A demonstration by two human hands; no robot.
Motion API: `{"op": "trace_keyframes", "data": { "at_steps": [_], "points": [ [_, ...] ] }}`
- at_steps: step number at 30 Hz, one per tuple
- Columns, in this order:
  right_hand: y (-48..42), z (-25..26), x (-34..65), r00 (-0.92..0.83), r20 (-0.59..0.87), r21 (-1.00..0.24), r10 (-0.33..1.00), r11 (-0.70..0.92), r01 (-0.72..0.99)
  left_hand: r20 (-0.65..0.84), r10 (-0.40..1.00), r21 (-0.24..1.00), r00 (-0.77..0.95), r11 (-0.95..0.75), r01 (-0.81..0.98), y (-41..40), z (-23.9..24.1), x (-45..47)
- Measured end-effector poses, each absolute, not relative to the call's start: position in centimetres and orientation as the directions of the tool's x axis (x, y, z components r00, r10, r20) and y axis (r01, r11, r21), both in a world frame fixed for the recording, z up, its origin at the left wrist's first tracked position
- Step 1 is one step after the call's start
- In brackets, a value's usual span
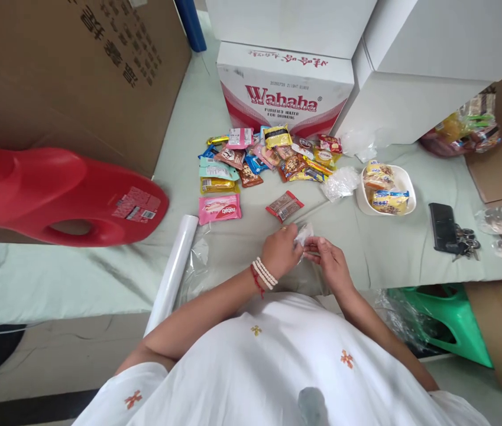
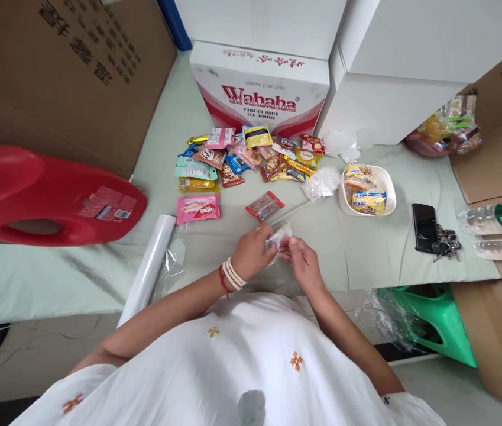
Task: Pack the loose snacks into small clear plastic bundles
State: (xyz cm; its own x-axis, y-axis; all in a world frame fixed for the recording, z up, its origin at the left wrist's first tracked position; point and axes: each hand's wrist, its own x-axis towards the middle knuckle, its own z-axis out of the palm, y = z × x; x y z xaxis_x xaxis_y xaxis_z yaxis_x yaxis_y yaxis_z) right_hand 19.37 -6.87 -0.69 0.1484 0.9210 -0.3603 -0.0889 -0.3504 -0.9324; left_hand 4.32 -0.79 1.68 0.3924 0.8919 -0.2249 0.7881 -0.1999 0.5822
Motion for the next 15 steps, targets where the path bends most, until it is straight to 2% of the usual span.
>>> {"op": "trace_keyframes", "data": {
  "at_steps": [2,4,7,9,11,13,15],
  "points": [
    [-7.1,-0.5,19.4,0.176,-0.383,-0.923,0.907,-0.367,-0.12,-0.163,0.882,0.528,0.443,-0.301,0.794,-1.9,2.0,5.0],
    [-7.3,-0.1,19.6,0.178,-0.425,-0.902,0.887,-0.399,-0.166,-0.098,0.857,0.544,0.506,-0.38,0.748,-2.9,2.1,5.8],
    [-7.7,0.4,20.1,0.124,-0.479,-0.863,0.869,-0.441,-0.247,-0.041,0.816,0.718,0.576,-0.377,0.585,-4.0,1.7,6.6],
    [-8.2,0.3,20.5,0.093,-0.489,-0.849,0.867,-0.45,-0.277,-0.05,0.786,0.891,0.617,-0.243,0.383,-4.2,1.3,6.9],
    [-8.6,0.0,21.4,0.115,-0.48,-0.857,0.87,-0.437,-0.273,-0.073,0.771,0.99,0.633,-0.018,0.137,-4.2,1.0,6.9],
    [-8.6,-0.1,23.5,0.235,-0.436,-0.893,0.869,-0.386,-0.231,-0.076,0.793,0.987,0.605,0.147,-0.07,-3.8,1.0,6.4],
    [-7.7,0.6,27.5,0.444,-0.31,-0.951,0.841,-0.265,-0.162,-0.07,0.847,0.967,0.526,0.187,-0.172,-3.3,1.1,5.4]
  ]
}}
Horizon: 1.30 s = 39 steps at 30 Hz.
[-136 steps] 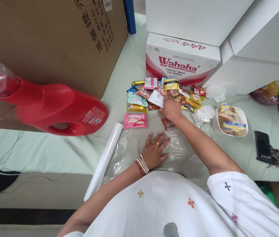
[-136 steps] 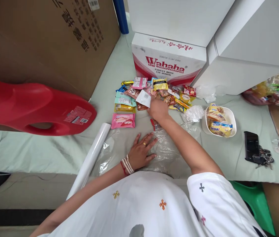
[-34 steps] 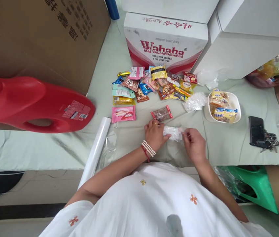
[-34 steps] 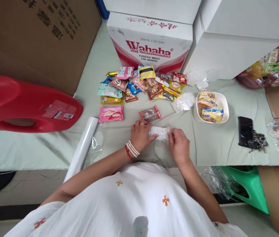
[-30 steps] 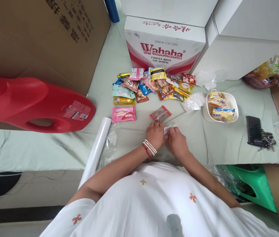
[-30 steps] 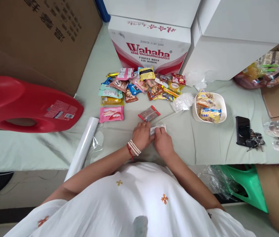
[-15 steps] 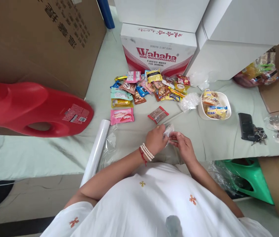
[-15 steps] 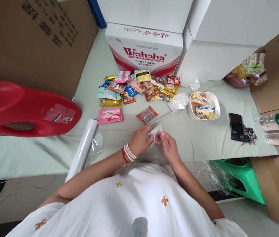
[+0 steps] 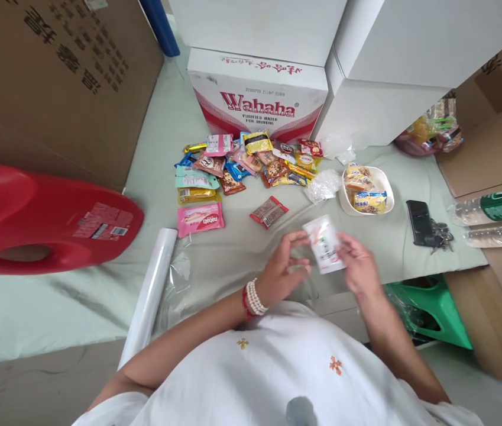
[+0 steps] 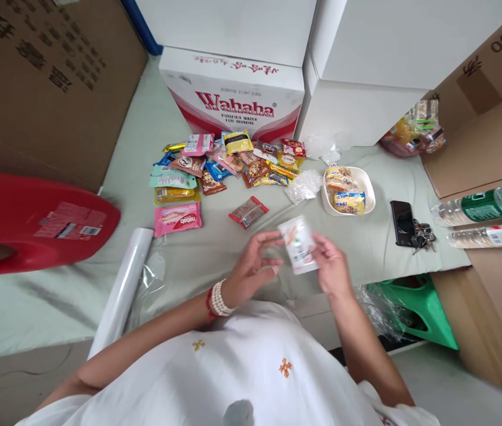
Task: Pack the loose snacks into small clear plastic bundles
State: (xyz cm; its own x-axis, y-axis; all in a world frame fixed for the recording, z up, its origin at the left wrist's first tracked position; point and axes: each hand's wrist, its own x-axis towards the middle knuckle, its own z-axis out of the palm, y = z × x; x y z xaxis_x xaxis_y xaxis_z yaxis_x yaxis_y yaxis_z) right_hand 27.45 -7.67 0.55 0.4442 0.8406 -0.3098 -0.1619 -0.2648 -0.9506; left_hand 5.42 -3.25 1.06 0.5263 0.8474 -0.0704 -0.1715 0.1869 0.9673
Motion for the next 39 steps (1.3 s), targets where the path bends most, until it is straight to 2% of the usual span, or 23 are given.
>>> {"op": "trace_keyframes", "data": {
  "at_steps": [1,3,4,5,7,9,11,14,18,21,23,25,27,29,31,33,37,39],
  "points": [
    [-6.7,1.2,30.0,0.562,-0.21,-0.978,0.8,-0.179,-0.111,-0.077,0.872,0.967,0.483,0.183,-0.177,-2.9,1.0,4.8],
    [-4.0,2.8,35.9,0.778,0.062,-0.998,0.625,0.028,0.057,-0.113,0.903,0.974,0.415,0.184,-0.133,-2.2,0.8,3.5],
    [-2.2,3.5,38.7,0.845,0.171,-0.985,0.506,0.076,0.153,-0.135,0.908,0.976,0.396,0.191,-0.105,-2.0,0.5,2.9],
    [-0.3,4.1,41.3,0.877,0.214,-0.974,0.43,0.025,0.225,-0.155,0.909,0.976,0.387,0.201,-0.08,-1.9,0.2,2.3],
    [3.4,4.6,45.1,0.876,0.158,-0.949,0.456,-0.175,0.263,-0.183,0.908,0.976,0.376,0.215,-0.043,-2.0,-0.5,1.5],
    [6.4,3.9,46.8,0.828,0.044,-0.891,0.56,-0.353,0.286,-0.201,0.915,0.975,0.35,0.22,-0.017,-2.3,-1.2,0.9],
    [8.2,2.4,46.9,0.763,-0.019,-0.795,0.647,-0.472,0.38,-0.205,0.932,0.978,0.298,0.21,0.016,-2.6,-1.7,0.4],
    [9.0,0.8,46.2,0.682,-0.007,-0.596,0.731,-0.551,0.585,-0.176,0.968,0.982,0.181,0.158,0.105,-2.9,-2.1,-0.6],
    [8.8,1.9,46.4,0.625,0.028,-0.411,0.78,-0.56,0.719,-0.133,0.991,0.965,0.03,0.122,0.234,-3.0,-1.9,-2.6],
    [8.9,4.6,46.1,0.504,0.238,-0.306,0.83,-0.428,0.85,-0.119,0.993,0.957,-0.025,0.122,0.264,-3.1,-1.6,-3.8],
    [9.2,6.0,44.5,0.298,0.401,-0.259,0.867,-0.205,0.944,-0.121,0.992,0.957,-0.036,0.127,0.261,-3.1,-1.4,-4.3],
    [9.9,6.2,41.6,0.03,0.411,-0.267,0.911,0.089,0.96,-0.137,0.99,0.956,-0.025,0.138,0.258,-3.1,-1.4,-4.3],
    [11.0,5.2,38.1,-0.195,0.304,-0.315,0.932,0.292,0.903,-0.153,0.988,0.952,0.014,0.144,0.27,-3.1,-1.4,-4.0],
    [12.4,3.6,35.0,-0.294,0.158,-0.335,0.943,0.331,0.882,-0.157,0.986,0.949,0.065,0.132,0.287,-3.2,-1.2,-3.8],
    [13.3,2.2,33.1,-0.31,0.014,-0.322,0.951,0.297,0.899,-0.15,0.984,0.95,0.092,0.118,0.29,-3.4,-1.0,-3.7],
    [13.3,1.7,32.4,-0.324,-0.037,-0.337,0.945,0.293,0.895,-0.146,0.984,0.954,0.097,0.115,0.276,-3.5,-0.6,-3.8],
    [9.7,3.0,31.5,-0.377,0.196,-0.461,0.905,0.425,0.779,-0.182,0.975,0.971,0.124,0.158,0.177,-2.6,0.6,-3.0],
    [7.1,3.8,30.2,-0.394,0.252,-0.522,0.884,0.467,0.714,-0.217,0.963,0.975,0.158,0.206,0.086,-1.4,1.1,-1.3]
  ]
}}
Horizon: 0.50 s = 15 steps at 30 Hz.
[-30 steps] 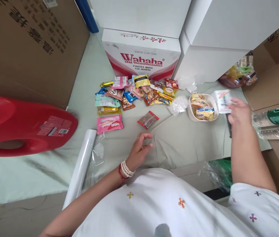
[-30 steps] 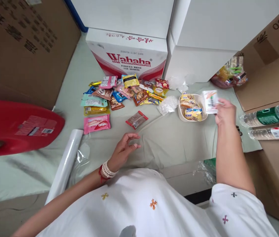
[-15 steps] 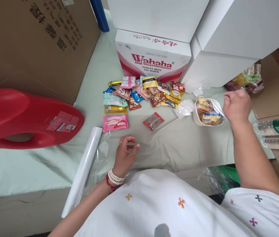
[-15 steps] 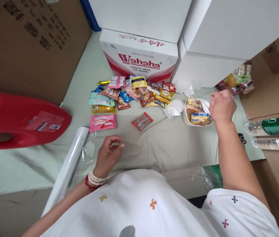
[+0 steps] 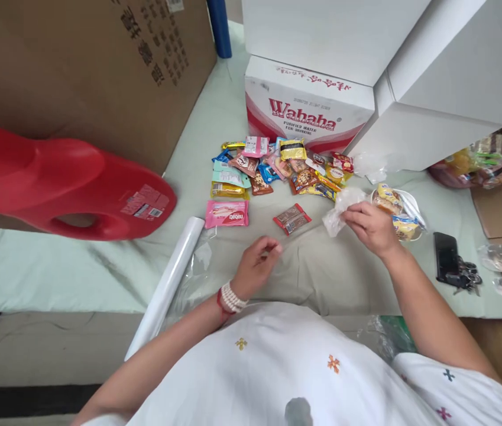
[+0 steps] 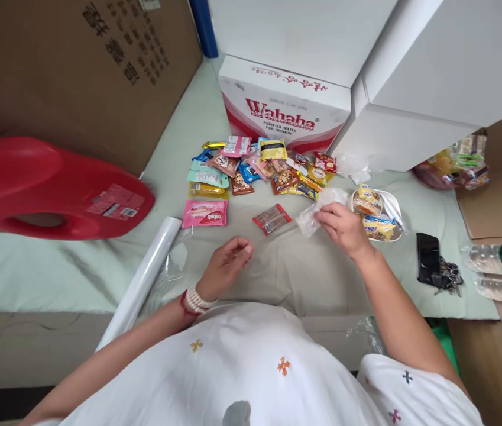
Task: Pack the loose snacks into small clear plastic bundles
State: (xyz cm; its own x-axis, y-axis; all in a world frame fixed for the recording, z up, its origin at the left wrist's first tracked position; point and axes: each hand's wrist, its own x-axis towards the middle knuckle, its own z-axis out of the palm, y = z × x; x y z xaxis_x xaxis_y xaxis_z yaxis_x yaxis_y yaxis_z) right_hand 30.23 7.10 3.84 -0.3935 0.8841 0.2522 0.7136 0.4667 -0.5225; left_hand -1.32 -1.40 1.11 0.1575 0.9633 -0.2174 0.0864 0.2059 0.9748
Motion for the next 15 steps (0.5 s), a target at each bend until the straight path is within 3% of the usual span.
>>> {"op": "trace_keyframes", "data": {
  "at_steps": [6,10,12,15],
  "points": [
    [1.7,2.8,25.7,-0.378,0.289,-0.646,0.88,0.471,0.601,-0.188,0.925,0.973,0.331,0.22,-0.063,2.9,0.1,4.3],
    [0.1,0.2,25.2,-0.069,0.272,-0.774,0.96,0.26,0.577,-0.291,0.92,0.915,0.262,0.347,-0.205,2.9,-1.3,3.9],
    [-0.4,-0.9,24.8,0.112,0.15,-0.892,0.982,0.085,0.443,-0.296,0.927,0.924,0.228,0.339,-0.178,2.3,-1.6,3.1],
    [-0.5,-1.6,23.2,0.246,-0.139,-0.986,0.959,-0.157,0.055,-0.197,0.967,0.979,0.162,0.202,-0.011,1.3,-1.3,2.2]
  ]
}}
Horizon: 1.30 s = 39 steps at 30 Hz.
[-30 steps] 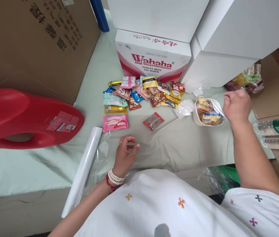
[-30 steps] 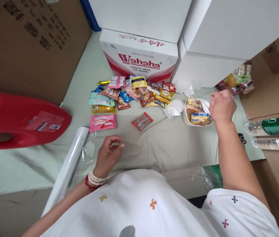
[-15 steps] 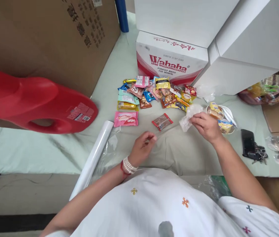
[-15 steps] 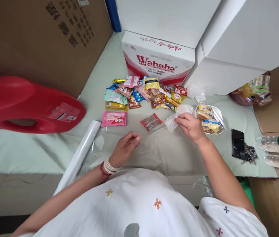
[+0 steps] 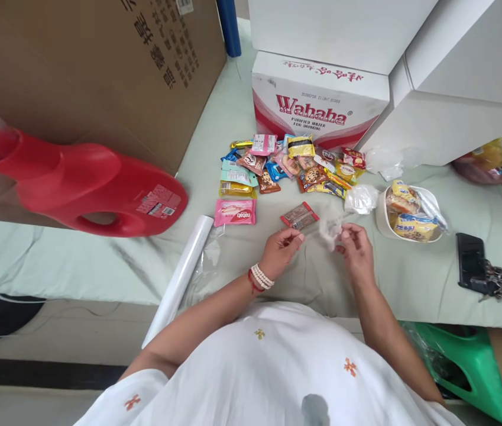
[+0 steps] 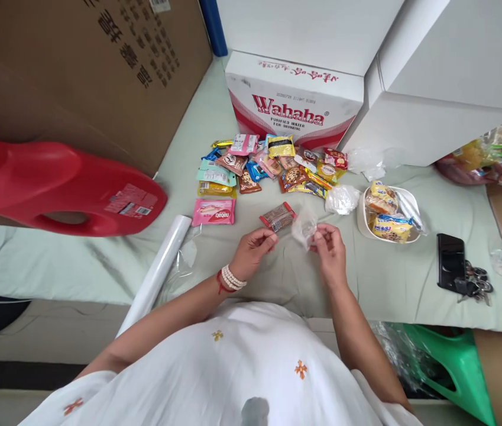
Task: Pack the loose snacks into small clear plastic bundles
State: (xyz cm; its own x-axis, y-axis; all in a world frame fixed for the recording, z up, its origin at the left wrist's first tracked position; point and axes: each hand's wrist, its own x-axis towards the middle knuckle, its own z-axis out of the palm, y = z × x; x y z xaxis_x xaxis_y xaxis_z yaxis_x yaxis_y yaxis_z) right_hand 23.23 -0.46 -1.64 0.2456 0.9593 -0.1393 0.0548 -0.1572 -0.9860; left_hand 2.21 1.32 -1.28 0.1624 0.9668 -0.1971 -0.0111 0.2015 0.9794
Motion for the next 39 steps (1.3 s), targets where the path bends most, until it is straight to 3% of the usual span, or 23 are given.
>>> {"op": "trace_keyframes", "data": {
  "at_steps": [2,5,8,10,13,16,19,22,24,26,29,31,35,37,39],
  "points": [
    [0.2,-1.8,22.0,0.215,-0.274,-0.961,0.938,-0.256,-0.108,-0.099,0.982,0.991,0.158,0.084,0.101,0.8,-1.0,2.1],
    [1.6,-2.1,20.7,0.15,-0.33,-0.943,0.932,-0.321,-0.083,-0.022,0.974,0.985,0.227,-0.018,0.172,0.3,-1.2,2.3],
    [2.8,-2.6,20.4,0.146,-0.295,-0.954,0.944,-0.301,0.019,-0.116,0.975,0.984,0.191,0.088,0.153,0.6,-2.2,2.4],
    [3.2,-2.9,20.6,0.171,-0.289,-0.954,0.942,-0.299,0.036,-0.143,0.988,0.977,0.059,0.132,0.168,1.3,-2.6,2.2],
    [3.8,-3.1,20.8,0.284,-0.346,-0.936,0.894,-0.35,-0.037,0.074,0.99,0.922,-0.116,-0.023,0.387,3.0,-1.9,2.2],
    [4.5,-3.2,20.8,0.334,-0.362,-0.929,0.87,-0.364,-0.059,0.241,0.97,0.761,-0.011,-0.182,0.622,5.2,-0.1,3.4],
    [5.1,-3.2,20.6,0.3,-0.353,-0.934,0.886,-0.354,-0.051,0.153,0.973,0.625,0.175,-0.233,0.745,7.6,0.5,5.2],
    [5.1,-3.3,20.5,0.318,-0.369,-0.927,0.873,-0.369,-0.064,-0.02,0.971,0.57,0.24,-0.186,0.8,8.8,-0.5,5.9],
    [5.0,-3.2,20.4,0.333,-0.376,-0.926,0.865,-0.367,-0.091,-0.041,0.975,0.609,0.22,-0.15,0.779,8.5,-1.5,5.5],
    [5.0,-2.9,20.1,0.3,-0.386,-0.923,0.873,-0.361,-0.136,0.033,0.977,0.696,0.209,-0.172,0.697,7.3,-1.9,4.8],
    [5.3,-2.5,19.5,0.16,-0.397,-0.908,0.904,-0.362,-0.212,0.187,0.961,0.837,0.206,-0.266,0.479,5.0,-1.8,3.7],
    [5.5,-2.3,19.2,0.106,-0.39,-0.897,0.915,-0.352,-0.267,0.203,0.977,0.921,0.068,-0.214,0.324,3.9,-1.9,2.9],
    [5.4,-1.9,19.0,0.102,-0.423,-0.862,0.9,-0.365,-0.352,-0.122,0.947,0.993,-0.296,0.12,-0.026,2.9,-3.1,1.0],
    [4.9,-1.6,18.9,0.09,-0.427,-0.856,0.9,-0.37,-0.36,-0.229,0.929,0.971,-0.292,0.197,-0.136,2.5,-3.5,0.1],
    [4.4,-1.2,18.8,0.069,-0.398,-0.872,0.915,-0.354,-0.339,-0.221,0.935,0.97,-0.278,0.181,-0.161,2.4,-3.4,-0.5]
  ]
}}
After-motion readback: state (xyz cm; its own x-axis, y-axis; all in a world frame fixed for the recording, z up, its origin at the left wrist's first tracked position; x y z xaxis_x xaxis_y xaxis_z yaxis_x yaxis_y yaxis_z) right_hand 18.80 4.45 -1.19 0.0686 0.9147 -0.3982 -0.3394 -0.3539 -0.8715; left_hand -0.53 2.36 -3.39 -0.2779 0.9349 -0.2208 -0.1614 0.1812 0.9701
